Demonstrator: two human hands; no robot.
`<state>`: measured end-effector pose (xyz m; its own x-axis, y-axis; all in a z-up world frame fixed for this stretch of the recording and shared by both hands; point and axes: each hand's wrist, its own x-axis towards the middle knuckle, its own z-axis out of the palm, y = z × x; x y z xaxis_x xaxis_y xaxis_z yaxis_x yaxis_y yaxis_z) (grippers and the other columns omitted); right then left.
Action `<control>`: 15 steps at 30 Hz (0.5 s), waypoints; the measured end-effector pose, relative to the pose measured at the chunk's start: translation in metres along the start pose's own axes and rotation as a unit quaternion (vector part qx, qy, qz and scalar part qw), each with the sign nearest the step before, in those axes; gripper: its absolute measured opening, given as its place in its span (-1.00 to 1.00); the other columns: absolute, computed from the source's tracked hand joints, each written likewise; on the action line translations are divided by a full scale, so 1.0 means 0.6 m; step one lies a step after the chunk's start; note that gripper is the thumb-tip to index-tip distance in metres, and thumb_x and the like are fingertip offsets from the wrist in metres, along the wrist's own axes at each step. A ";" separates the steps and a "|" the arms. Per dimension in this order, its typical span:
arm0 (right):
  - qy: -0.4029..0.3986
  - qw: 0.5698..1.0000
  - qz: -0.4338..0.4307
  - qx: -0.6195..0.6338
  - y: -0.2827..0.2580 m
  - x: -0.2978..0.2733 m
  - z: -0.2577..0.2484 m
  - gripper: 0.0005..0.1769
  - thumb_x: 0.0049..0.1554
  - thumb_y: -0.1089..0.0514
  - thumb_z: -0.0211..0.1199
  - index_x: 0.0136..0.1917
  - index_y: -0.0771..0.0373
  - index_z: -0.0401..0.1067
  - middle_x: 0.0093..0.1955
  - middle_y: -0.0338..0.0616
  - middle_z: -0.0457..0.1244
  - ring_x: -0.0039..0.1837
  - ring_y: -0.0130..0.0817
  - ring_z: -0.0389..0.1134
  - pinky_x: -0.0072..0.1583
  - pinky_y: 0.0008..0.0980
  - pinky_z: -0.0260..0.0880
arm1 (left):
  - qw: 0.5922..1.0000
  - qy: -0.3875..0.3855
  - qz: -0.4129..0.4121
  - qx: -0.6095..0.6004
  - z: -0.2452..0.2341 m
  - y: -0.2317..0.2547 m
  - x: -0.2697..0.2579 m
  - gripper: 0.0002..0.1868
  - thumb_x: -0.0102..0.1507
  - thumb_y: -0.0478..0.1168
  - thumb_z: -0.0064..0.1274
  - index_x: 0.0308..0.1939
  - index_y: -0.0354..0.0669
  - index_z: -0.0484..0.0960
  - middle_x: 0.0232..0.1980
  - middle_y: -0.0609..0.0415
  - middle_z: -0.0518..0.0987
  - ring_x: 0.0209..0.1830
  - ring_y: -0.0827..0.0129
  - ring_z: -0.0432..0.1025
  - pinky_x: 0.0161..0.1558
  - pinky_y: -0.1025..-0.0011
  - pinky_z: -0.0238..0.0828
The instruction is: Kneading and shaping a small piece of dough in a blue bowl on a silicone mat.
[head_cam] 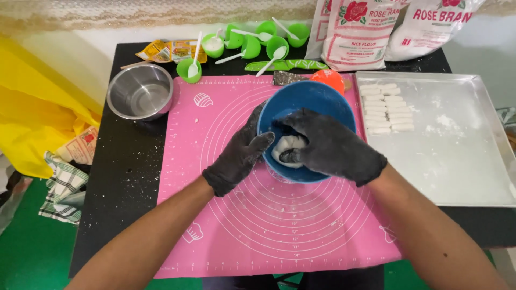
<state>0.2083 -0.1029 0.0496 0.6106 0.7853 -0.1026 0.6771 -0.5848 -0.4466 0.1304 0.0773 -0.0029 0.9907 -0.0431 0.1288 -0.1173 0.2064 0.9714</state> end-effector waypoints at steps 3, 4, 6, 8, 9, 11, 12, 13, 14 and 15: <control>0.040 0.992 -0.035 -0.117 -0.044 -0.023 -0.006 -0.40 -0.07 -0.10 0.37 0.26 -0.06 0.43 0.27 -0.27 0.31 0.34 -0.11 0.36 0.29 -0.09 0.41 | 0.999 0.007 0.007 0.045 -0.004 0.025 -0.001 -0.52 0.42 -0.11 -0.07 0.40 -0.15 0.40 0.20 -0.06 0.61 0.16 0.36 0.46 0.29 0.18 0.41; 0.016 0.981 -0.053 -0.188 -0.030 -0.028 0.003 -0.36 -0.03 -0.16 0.32 0.32 -0.08 0.37 0.33 -0.26 0.24 0.36 -0.09 0.34 0.28 -0.11 0.43 | 0.998 0.003 0.016 0.060 -0.005 0.026 -0.003 -0.53 0.41 -0.13 -0.06 0.39 -0.15 0.42 0.20 -0.06 0.62 0.16 0.34 0.48 0.29 0.18 0.41; -0.009 0.964 -0.073 -0.256 -0.006 -0.030 0.021 -0.31 0.01 -0.23 0.28 0.39 -0.10 0.31 0.39 -0.25 0.16 0.37 -0.08 0.32 0.27 -0.12 0.44 | 0.997 0.001 0.023 0.074 -0.011 0.016 -0.005 -0.55 0.41 -0.14 -0.05 0.37 -0.15 0.43 0.20 -0.06 0.62 0.17 0.33 0.50 0.29 0.19 0.41; -0.007 0.948 -0.109 -0.299 0.014 -0.026 0.035 -0.28 0.01 -0.26 0.31 0.41 -0.12 0.30 0.38 -0.25 0.16 0.40 -0.10 0.30 0.30 -0.13 0.42 | 0.999 -0.014 0.036 0.012 -0.018 -0.001 -0.004 -0.50 0.40 -0.13 0.00 0.41 -0.14 0.40 0.22 -0.05 0.61 0.16 0.34 0.50 0.29 0.18 0.40; -0.008 0.948 -0.110 -0.298 0.016 -0.027 0.038 -0.28 0.01 -0.26 0.31 0.41 -0.12 0.30 0.38 -0.25 0.16 0.40 -0.10 0.30 0.30 -0.13 0.42 | 0.999 -0.014 0.035 0.012 -0.020 -0.004 -0.005 -0.50 0.40 -0.13 0.00 0.41 -0.14 0.40 0.22 -0.05 0.61 0.16 0.34 0.50 0.29 0.18 0.40; 0.014 0.946 -0.146 -0.290 0.020 -0.030 0.045 -0.32 0.08 -0.25 0.28 0.41 -0.03 0.33 0.40 -0.11 0.19 0.44 0.01 0.26 0.38 -0.07 0.34 | 0.998 -0.024 0.038 0.043 -0.022 -0.010 -0.004 -0.56 0.40 -0.13 -0.02 0.35 -0.16 0.46 0.05 0.02 0.65 0.04 0.47 0.46 0.17 0.24 0.45; 0.014 0.947 -0.144 -0.288 0.017 -0.030 0.037 -0.32 0.08 -0.25 0.28 0.41 -0.03 0.33 0.40 -0.11 0.19 0.44 0.01 0.26 0.38 -0.07 0.34 | 0.998 -0.026 0.036 0.044 -0.023 0.004 -0.004 -0.56 0.40 -0.13 -0.02 0.35 -0.16 0.46 0.05 0.02 0.65 0.04 0.47 0.46 0.17 0.24 0.45; 0.026 0.941 -0.164 -0.296 0.015 -0.030 0.029 -0.34 0.08 -0.28 0.27 0.38 -0.03 0.34 0.36 -0.15 0.21 0.42 -0.07 0.29 0.38 -0.11 0.32 | 0.998 -0.036 0.033 0.032 -0.023 0.017 -0.003 -0.54 0.39 -0.10 0.00 0.35 -0.13 0.46 0.05 0.01 0.65 0.02 0.44 0.48 0.17 0.23 0.46; 0.038 0.934 -0.183 -0.304 0.013 -0.031 0.020 -0.36 0.09 -0.32 0.25 0.34 -0.04 0.36 0.33 -0.19 0.23 0.39 -0.14 0.31 0.39 -0.15 0.29 | 0.998 -0.047 0.030 0.020 -0.022 0.031 -0.002 -0.53 0.38 -0.07 0.02 0.35 -0.11 0.46 0.06 -0.01 0.65 0.00 0.40 0.50 0.16 0.21 0.48; 0.038 0.935 -0.181 -0.303 0.016 -0.029 0.014 -0.36 0.09 -0.32 0.25 0.34 -0.04 0.36 0.33 -0.19 0.23 0.39 -0.14 0.31 0.39 -0.15 0.29 | 0.998 -0.050 0.029 0.020 -0.018 0.024 -0.003 -0.53 0.38 -0.07 0.02 0.35 -0.11 0.46 0.06 -0.01 0.65 0.00 0.40 0.50 0.16 0.21 0.48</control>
<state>0.2006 -0.1208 0.0396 0.3090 0.9505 0.0312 0.9391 -0.3102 0.1480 0.1279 0.0910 0.0084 0.9710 -0.1293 0.2013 -0.1779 0.1724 0.9688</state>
